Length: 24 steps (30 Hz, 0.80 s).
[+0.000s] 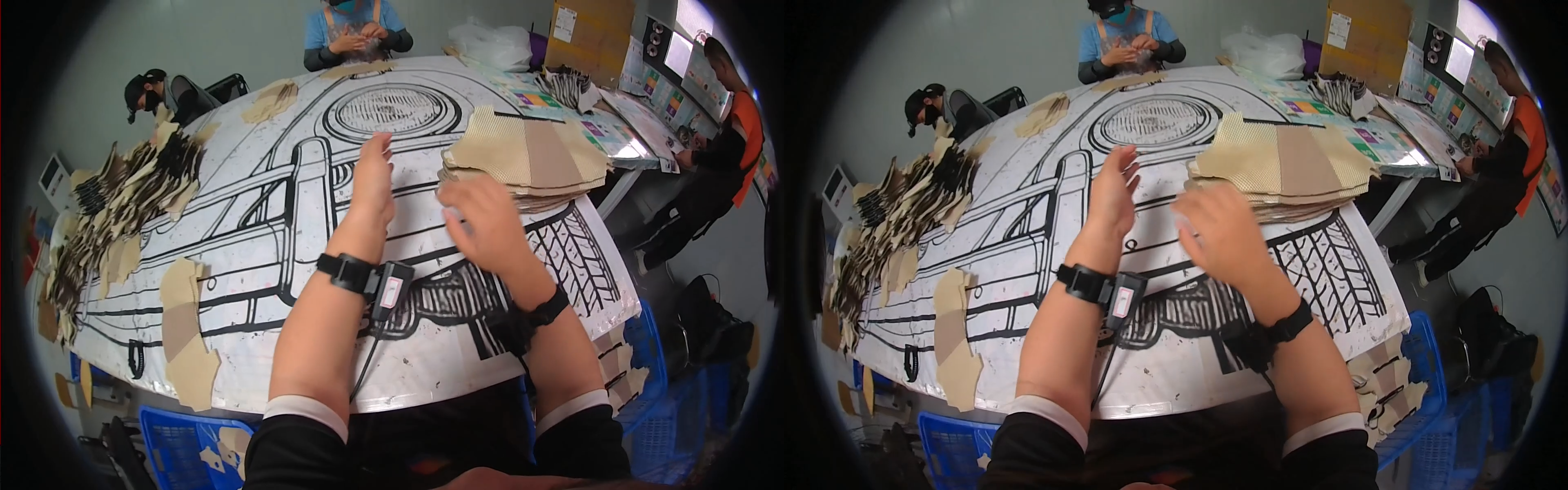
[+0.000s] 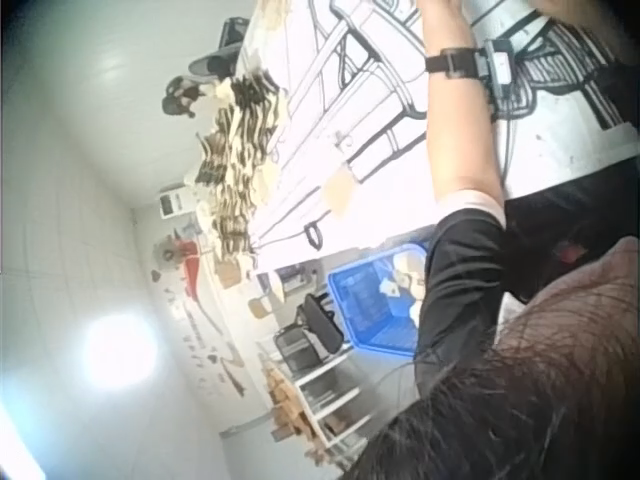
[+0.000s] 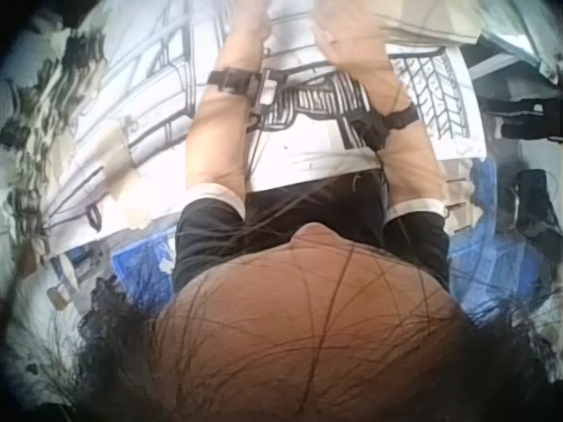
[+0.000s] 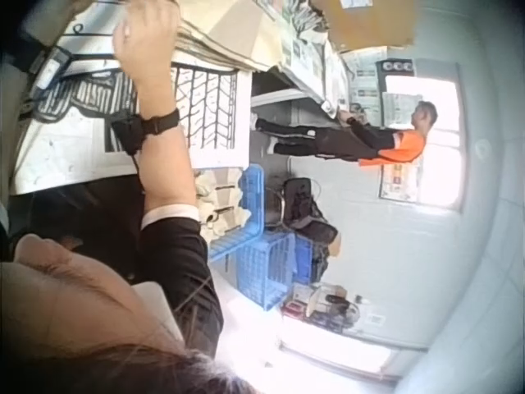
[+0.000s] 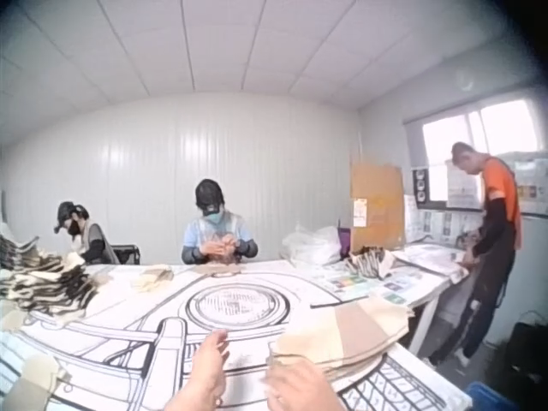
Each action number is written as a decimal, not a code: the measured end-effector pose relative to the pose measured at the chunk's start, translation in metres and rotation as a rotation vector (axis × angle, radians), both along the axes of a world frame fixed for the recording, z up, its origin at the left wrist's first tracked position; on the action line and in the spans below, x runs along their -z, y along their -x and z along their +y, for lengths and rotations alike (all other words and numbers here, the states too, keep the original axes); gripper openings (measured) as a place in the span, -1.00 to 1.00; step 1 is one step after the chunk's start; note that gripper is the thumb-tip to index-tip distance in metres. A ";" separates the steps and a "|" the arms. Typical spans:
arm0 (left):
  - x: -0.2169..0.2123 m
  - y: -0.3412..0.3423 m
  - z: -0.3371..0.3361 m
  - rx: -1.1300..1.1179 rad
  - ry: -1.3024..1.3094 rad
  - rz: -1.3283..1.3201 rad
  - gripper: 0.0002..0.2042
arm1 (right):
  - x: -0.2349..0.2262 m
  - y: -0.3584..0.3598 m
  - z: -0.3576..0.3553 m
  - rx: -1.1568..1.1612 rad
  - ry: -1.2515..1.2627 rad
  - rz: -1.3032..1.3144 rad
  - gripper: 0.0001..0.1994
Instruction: Organizing and stacking pieces of shoe components on a work table in a manufacturing workshop.
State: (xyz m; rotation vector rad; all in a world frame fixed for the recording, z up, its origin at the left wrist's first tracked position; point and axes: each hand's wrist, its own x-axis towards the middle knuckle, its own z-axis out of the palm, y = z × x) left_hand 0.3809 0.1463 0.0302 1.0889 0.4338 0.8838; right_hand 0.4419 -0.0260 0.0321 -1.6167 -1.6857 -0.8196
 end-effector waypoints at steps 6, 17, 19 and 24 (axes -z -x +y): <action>-0.009 0.073 0.008 0.108 -0.157 0.035 -0.74 | 0.025 0.044 0.007 -0.381 0.292 0.106 -0.91; 0.055 0.132 0.015 0.481 0.044 0.214 -0.83 | 0.044 0.038 0.014 -0.345 0.688 0.301 -0.84; 0.058 0.130 0.012 0.477 -0.092 0.319 -0.81 | 0.044 0.036 0.014 -0.324 0.677 0.296 -0.83; 0.063 0.121 0.012 0.501 -0.116 0.344 -0.82 | 0.046 0.028 0.012 -0.335 0.658 0.336 -0.81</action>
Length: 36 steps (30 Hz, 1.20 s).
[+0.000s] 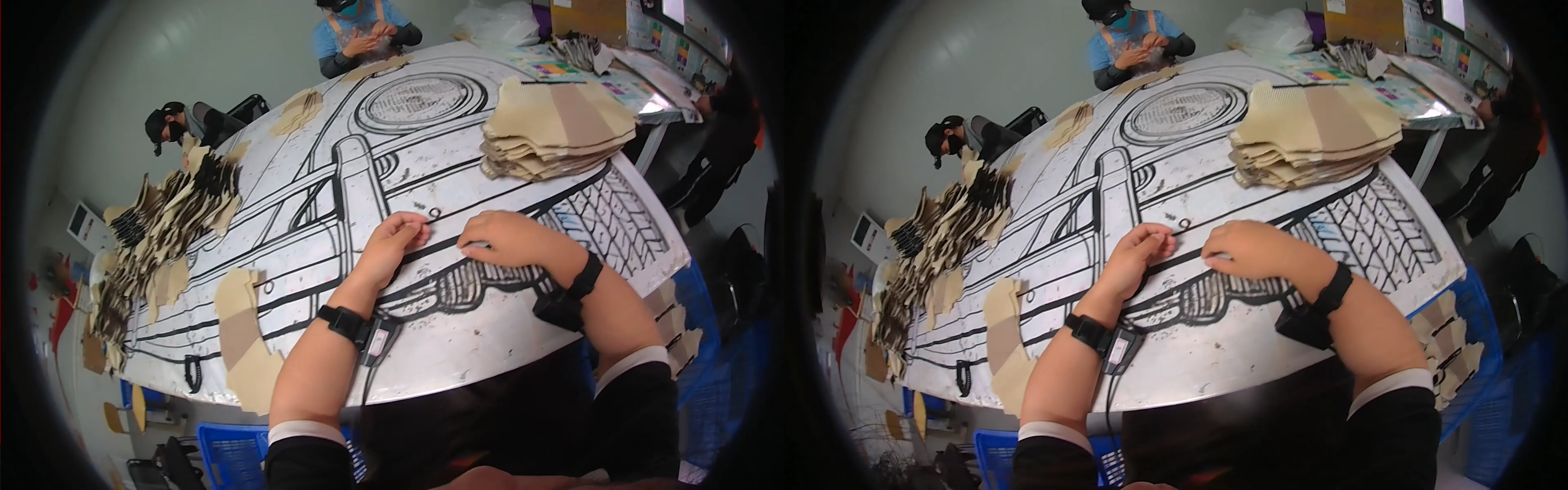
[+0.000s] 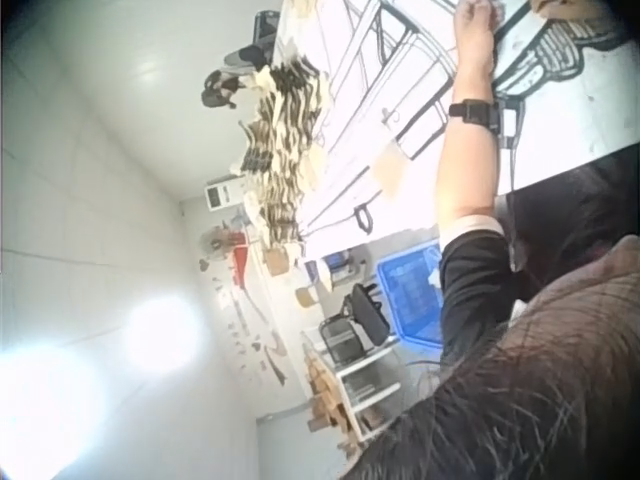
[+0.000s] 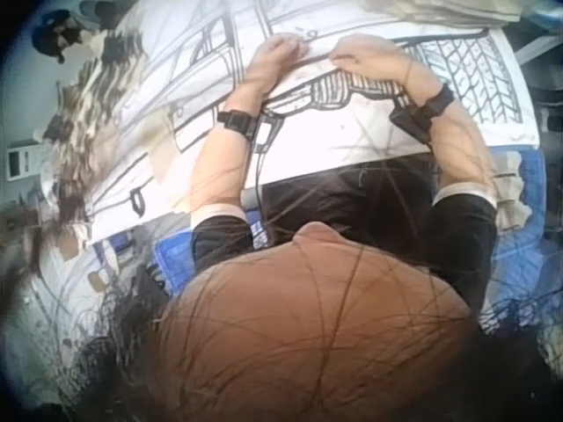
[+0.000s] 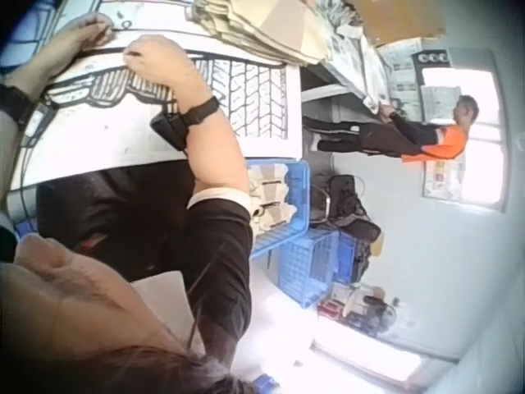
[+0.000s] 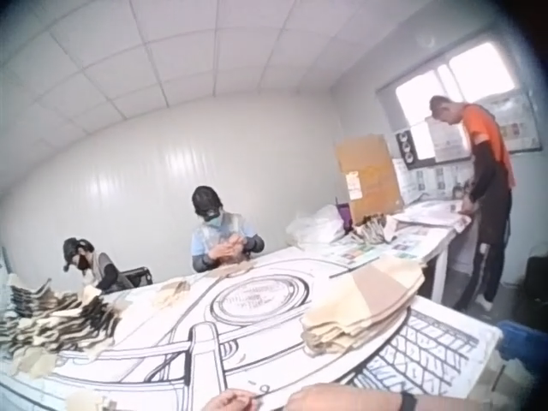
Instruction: Organizing and stacking pieces of shoe components on a work table in a manufacturing workshop.
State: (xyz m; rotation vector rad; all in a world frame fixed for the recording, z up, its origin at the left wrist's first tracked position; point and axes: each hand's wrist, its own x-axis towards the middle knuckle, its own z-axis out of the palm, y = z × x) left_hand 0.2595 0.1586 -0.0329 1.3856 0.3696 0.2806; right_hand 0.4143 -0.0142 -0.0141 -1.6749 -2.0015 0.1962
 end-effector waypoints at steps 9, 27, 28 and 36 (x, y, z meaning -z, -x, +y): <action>-0.002 0.002 -0.004 0.014 -0.037 -0.013 -0.83 | -0.001 0.004 -0.004 -0.005 0.031 -0.040 -0.81; 0.004 0.005 0.000 0.046 -0.165 -0.028 -0.95 | -0.004 0.007 -0.001 0.012 0.065 -0.032 -0.79; 0.003 0.005 -0.001 0.048 -0.146 -0.037 -0.95 | -0.005 0.007 -0.002 0.012 0.070 -0.031 -0.79; 0.002 0.001 -0.006 0.006 -0.073 -0.088 -0.91 | -0.034 0.035 -0.022 -0.821 0.685 0.979 -0.77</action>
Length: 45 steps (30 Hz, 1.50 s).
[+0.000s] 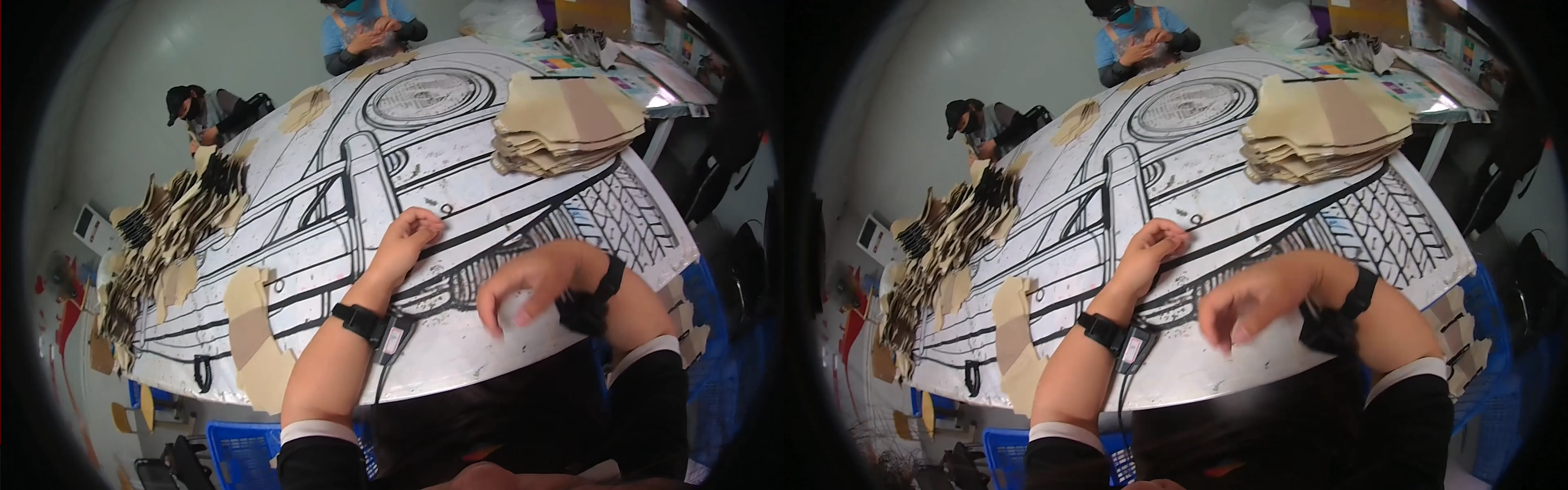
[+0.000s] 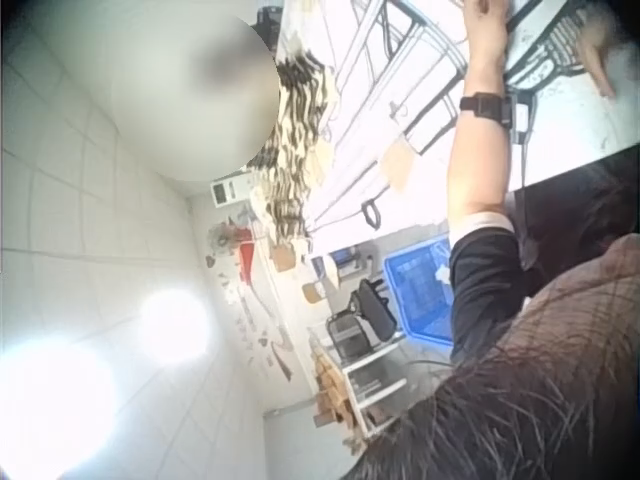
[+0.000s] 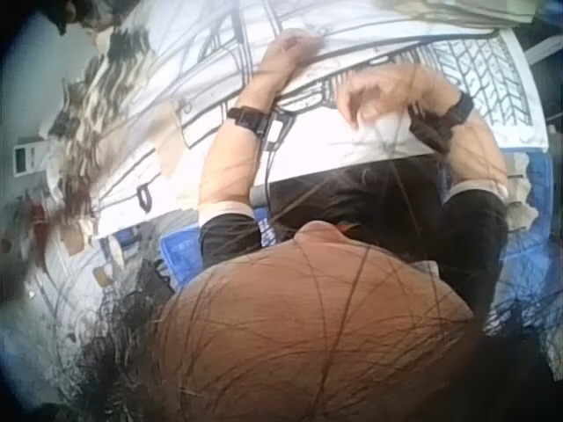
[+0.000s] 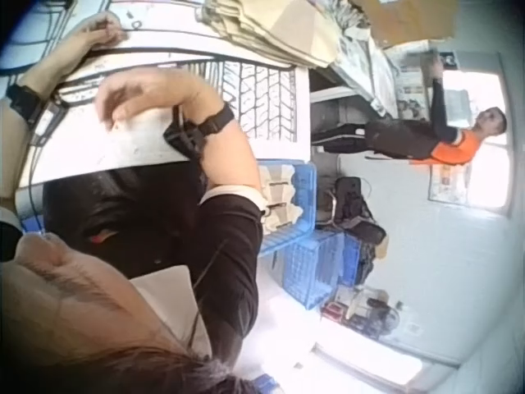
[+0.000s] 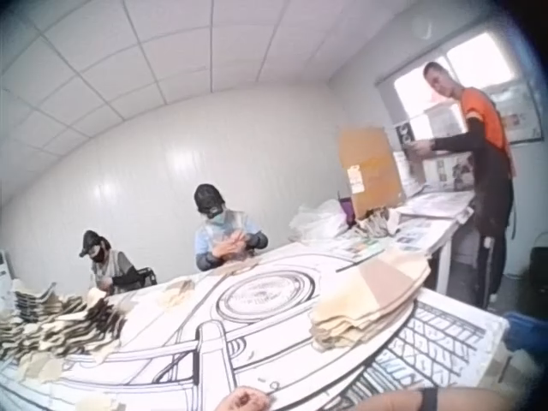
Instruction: Organizing and stacking pieces of shoe components on a work table in a manufacturing workshop.
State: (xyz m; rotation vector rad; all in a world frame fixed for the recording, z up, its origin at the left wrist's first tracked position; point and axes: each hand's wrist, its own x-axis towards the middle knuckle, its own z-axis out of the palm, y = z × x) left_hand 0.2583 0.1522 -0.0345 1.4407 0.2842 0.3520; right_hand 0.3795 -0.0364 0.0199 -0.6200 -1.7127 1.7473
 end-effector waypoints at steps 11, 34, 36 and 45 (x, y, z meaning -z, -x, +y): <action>-0.002 0.005 0.002 -0.024 0.074 0.007 -0.90 | -0.039 0.055 -0.047 0.813 -1.107 -0.490 -0.61; -0.006 0.006 0.000 -0.012 0.069 0.045 -0.87 | 0.035 -0.010 0.018 0.860 -0.590 -1.213 -0.63; -0.004 0.006 0.002 -0.010 0.064 0.041 -0.87 | 0.040 -0.017 0.019 0.829 -0.698 -1.170 -0.64; -0.004 0.006 0.002 -0.005 0.059 0.038 -0.88 | 0.037 -0.019 0.017 0.771 -0.676 -1.176 -0.63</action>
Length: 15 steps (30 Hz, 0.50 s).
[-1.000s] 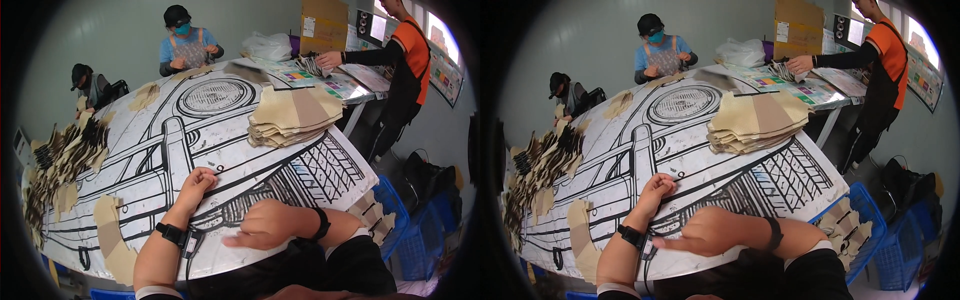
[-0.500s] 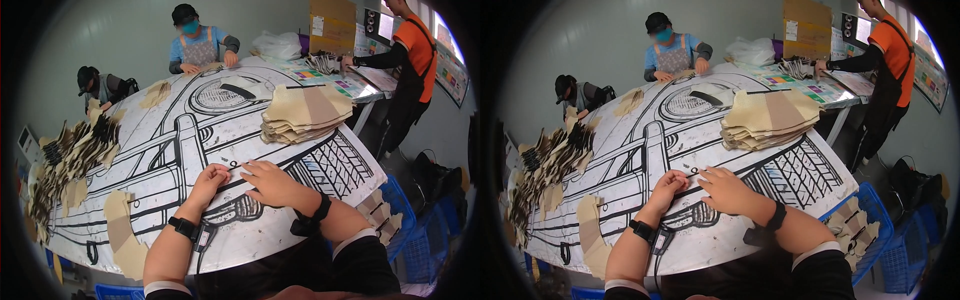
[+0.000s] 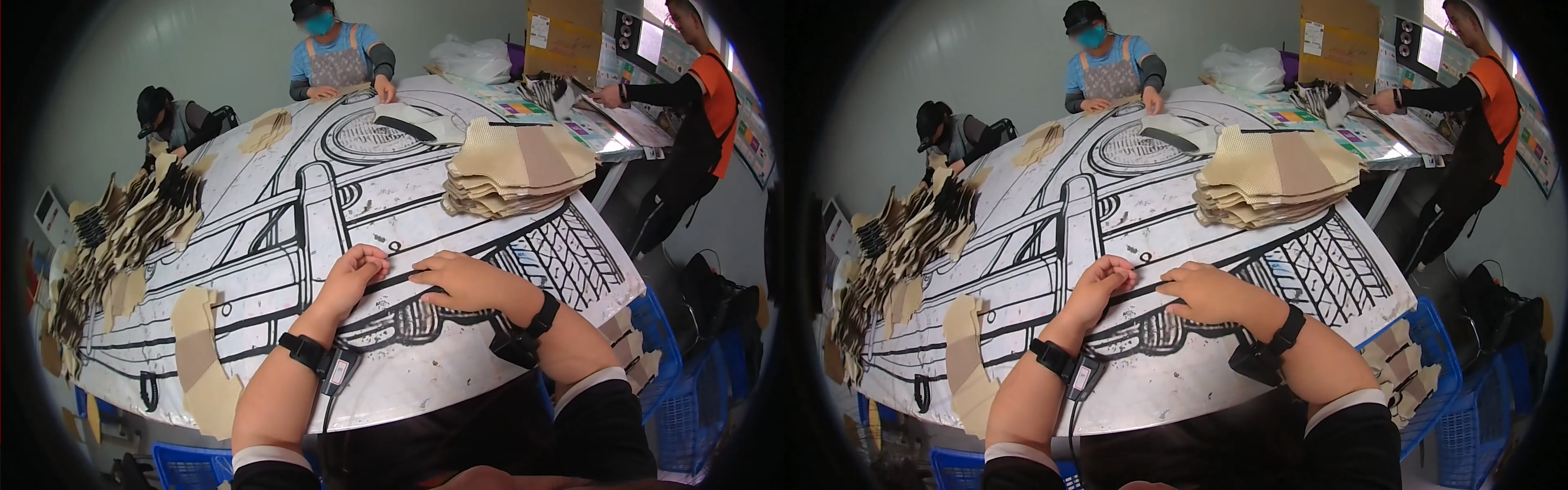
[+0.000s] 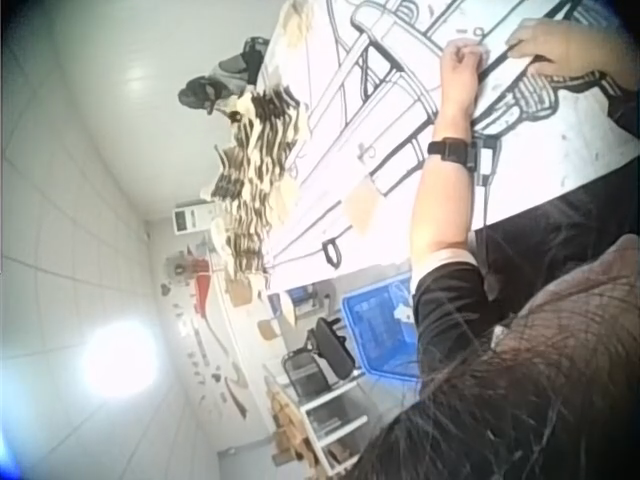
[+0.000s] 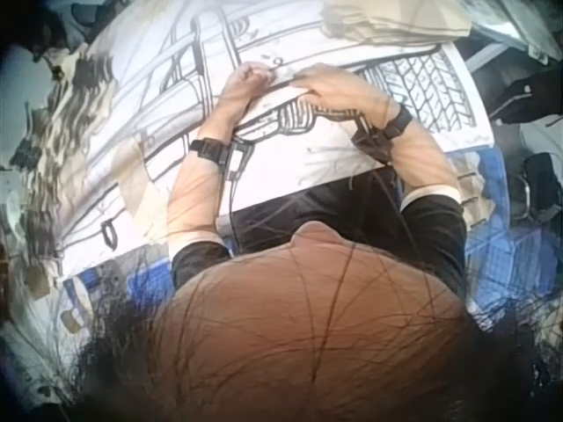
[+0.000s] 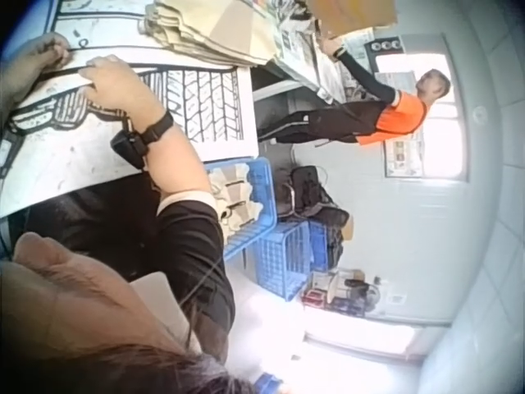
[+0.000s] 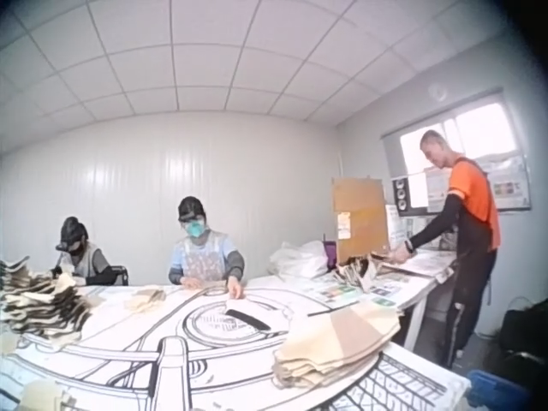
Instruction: Organizing and stacking pieces of shoe components on a work table in a manufacturing workshop.
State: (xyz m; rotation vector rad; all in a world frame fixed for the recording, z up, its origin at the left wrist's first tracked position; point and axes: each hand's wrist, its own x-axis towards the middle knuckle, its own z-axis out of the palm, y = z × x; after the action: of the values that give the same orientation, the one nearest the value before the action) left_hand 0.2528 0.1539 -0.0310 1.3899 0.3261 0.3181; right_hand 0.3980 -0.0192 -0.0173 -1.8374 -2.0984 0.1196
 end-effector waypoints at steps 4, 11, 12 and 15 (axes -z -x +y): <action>-0.001 0.000 -0.001 -0.010 0.000 0.013 -0.88 | 0.000 0.000 0.000 -0.007 -0.005 -0.020 -0.63; -0.002 0.001 -0.001 -0.009 -0.002 0.015 -0.88 | 0.001 -0.002 0.000 -0.013 0.000 -0.021 -0.63; -0.001 0.001 0.000 -0.005 -0.002 0.014 -0.88 | 0.000 -0.001 -0.001 -0.015 0.000 -0.019 -0.63; 0.002 -0.001 0.001 0.008 -0.016 0.005 -0.89 | -0.003 0.000 -0.002 -0.012 0.017 0.000 -0.64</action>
State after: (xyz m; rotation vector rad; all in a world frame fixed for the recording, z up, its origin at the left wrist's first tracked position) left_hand 0.2536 0.1552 -0.0334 1.4076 0.3230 0.3114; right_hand 0.3981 -0.0209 -0.0145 -1.8344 -2.1148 0.1408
